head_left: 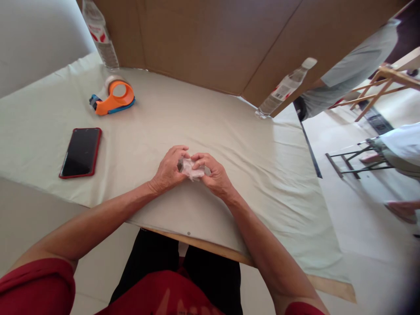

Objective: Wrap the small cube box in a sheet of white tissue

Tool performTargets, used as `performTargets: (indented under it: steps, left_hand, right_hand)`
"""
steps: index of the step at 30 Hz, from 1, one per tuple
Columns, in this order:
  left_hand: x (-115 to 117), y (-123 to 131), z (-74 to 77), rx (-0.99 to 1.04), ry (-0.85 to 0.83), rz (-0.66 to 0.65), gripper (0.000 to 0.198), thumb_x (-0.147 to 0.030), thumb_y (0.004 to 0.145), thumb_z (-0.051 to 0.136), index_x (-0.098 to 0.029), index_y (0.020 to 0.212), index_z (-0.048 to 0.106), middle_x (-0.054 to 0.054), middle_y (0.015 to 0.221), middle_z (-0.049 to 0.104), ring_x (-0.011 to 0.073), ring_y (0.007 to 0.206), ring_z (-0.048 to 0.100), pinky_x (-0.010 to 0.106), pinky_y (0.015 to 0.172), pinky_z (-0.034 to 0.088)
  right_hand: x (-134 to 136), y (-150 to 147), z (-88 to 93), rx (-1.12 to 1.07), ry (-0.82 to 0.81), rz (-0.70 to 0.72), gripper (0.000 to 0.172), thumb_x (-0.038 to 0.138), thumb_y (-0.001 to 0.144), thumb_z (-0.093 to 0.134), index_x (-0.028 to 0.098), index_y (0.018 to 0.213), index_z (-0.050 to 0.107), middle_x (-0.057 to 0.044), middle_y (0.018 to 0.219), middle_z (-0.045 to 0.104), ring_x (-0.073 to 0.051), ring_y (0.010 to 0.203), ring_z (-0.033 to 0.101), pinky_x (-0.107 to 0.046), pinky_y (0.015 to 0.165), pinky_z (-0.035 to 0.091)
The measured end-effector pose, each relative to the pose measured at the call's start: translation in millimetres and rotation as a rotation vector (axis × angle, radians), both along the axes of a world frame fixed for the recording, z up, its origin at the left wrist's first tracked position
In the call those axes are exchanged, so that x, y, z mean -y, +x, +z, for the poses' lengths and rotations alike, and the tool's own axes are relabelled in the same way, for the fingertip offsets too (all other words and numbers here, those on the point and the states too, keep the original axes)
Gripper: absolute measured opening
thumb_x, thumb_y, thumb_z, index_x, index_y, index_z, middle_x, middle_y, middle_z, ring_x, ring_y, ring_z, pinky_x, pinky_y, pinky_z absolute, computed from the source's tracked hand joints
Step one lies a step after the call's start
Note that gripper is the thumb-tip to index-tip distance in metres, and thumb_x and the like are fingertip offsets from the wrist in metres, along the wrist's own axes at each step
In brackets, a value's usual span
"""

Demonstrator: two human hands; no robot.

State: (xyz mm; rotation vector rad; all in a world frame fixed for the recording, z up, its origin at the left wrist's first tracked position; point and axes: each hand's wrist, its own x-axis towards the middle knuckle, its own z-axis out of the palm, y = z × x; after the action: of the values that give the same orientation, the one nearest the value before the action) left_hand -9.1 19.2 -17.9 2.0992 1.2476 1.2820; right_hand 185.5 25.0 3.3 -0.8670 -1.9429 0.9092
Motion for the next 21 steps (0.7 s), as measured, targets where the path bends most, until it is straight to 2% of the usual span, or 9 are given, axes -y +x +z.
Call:
performTargets:
  steps: [2, 5, 8, 10, 12, 16, 18, 21]
  left_hand:
    - [0.9, -0.5, 2.0, 0.011, -0.041, 0.002, 0.028, -0.031, 0.075, 0.079, -0.020, 0.088, 0.057, 0.016, 0.124, 0.065, 0.0280, 0.117, 0.064, 0.040, 0.094, 0.054]
    - [0.6, -1.9, 4.8, 0.014, -0.069, -0.059, 0.028, -0.032, 0.075, 0.079, -0.021, 0.079, 0.054, 0.015, 0.119, 0.067, 0.0263, 0.112, 0.066, 0.037, 0.088, 0.054]
    - [-0.8, -5.8, 7.4, 0.012, -0.064, -0.128, 0.023, -0.028, 0.076, 0.075, -0.021, 0.078, 0.053, 0.012, 0.111, 0.070, 0.0242, 0.104, 0.069, 0.037, 0.089, 0.054]
    - [-1.1, -9.8, 9.5, -0.015, -0.068, -0.176, 0.017, -0.022, 0.076, 0.069, -0.021, 0.082, 0.054, 0.012, 0.113, 0.069, 0.0250, 0.108, 0.068, 0.039, 0.092, 0.053]
    - [-1.1, -14.1, 11.5, -0.068, -0.074, -0.240, 0.021, -0.016, 0.073, 0.064, -0.021, 0.091, 0.056, 0.013, 0.120, 0.067, 0.0265, 0.117, 0.066, 0.041, 0.098, 0.052]
    - [-3.1, -18.8, 11.8, -0.147, -0.035, -0.352, 0.046, -0.017, 0.070, 0.062, -0.019, 0.115, 0.054, 0.017, 0.132, 0.061, 0.0291, 0.127, 0.060, 0.045, 0.103, 0.050]
    - [-5.3, -18.6, 10.7, -0.120, -0.020, -0.356, 0.046, -0.016, 0.073, 0.059, -0.018, 0.118, 0.054, 0.017, 0.131, 0.062, 0.0274, 0.125, 0.060, 0.042, 0.101, 0.051]
    - [-7.2, -17.4, 12.5, -0.037, -0.108, -0.315, 0.038, -0.018, 0.076, 0.060, -0.019, 0.114, 0.058, 0.012, 0.120, 0.067, 0.0225, 0.107, 0.066, 0.036, 0.089, 0.054]
  right_hand:
    - [1.9, 1.8, -3.4, 0.028, 0.073, 0.003, 0.004, 0.027, 0.089, 0.064, 0.025, 0.092, 0.066, -0.008, 0.117, 0.069, -0.023, 0.116, 0.065, -0.042, 0.103, 0.050]
    - [4.7, 6.3, -6.6, 0.073, 0.159, 0.031, 0.017, 0.027, 0.088, 0.069, 0.026, 0.104, 0.064, -0.010, 0.122, 0.069, -0.025, 0.123, 0.064, -0.045, 0.106, 0.049]
    - [6.6, 9.7, -10.8, 0.132, 0.258, 0.059, 0.035, 0.027, 0.082, 0.076, 0.026, 0.114, 0.061, -0.012, 0.128, 0.068, -0.027, 0.127, 0.062, -0.048, 0.107, 0.050]
    - [7.0, 10.5, -14.7, 0.150, 0.305, 0.051, 0.033, 0.023, 0.085, 0.071, 0.026, 0.116, 0.061, -0.012, 0.130, 0.067, -0.026, 0.128, 0.062, -0.047, 0.107, 0.051]
    - [6.9, 10.3, -18.2, 0.139, 0.325, 0.032, 0.028, 0.018, 0.089, 0.064, 0.027, 0.115, 0.062, -0.012, 0.130, 0.068, -0.024, 0.129, 0.062, -0.045, 0.108, 0.052]
    - [4.7, 8.5, -19.8, 0.052, 0.252, -0.003, 0.022, 0.017, 0.091, 0.061, 0.026, 0.111, 0.064, -0.012, 0.129, 0.070, -0.023, 0.128, 0.064, -0.043, 0.109, 0.051]
    - [3.3, 6.8, -17.1, -0.002, 0.163, -0.038, 0.017, 0.021, 0.091, 0.063, 0.025, 0.107, 0.065, -0.011, 0.129, 0.071, -0.023, 0.126, 0.065, -0.043, 0.110, 0.050]
    - [3.2, 3.8, -10.3, -0.089, -0.018, -0.093, 0.014, 0.031, 0.089, 0.069, 0.024, 0.101, 0.067, -0.009, 0.122, 0.073, -0.022, 0.117, 0.068, -0.040, 0.105, 0.051]
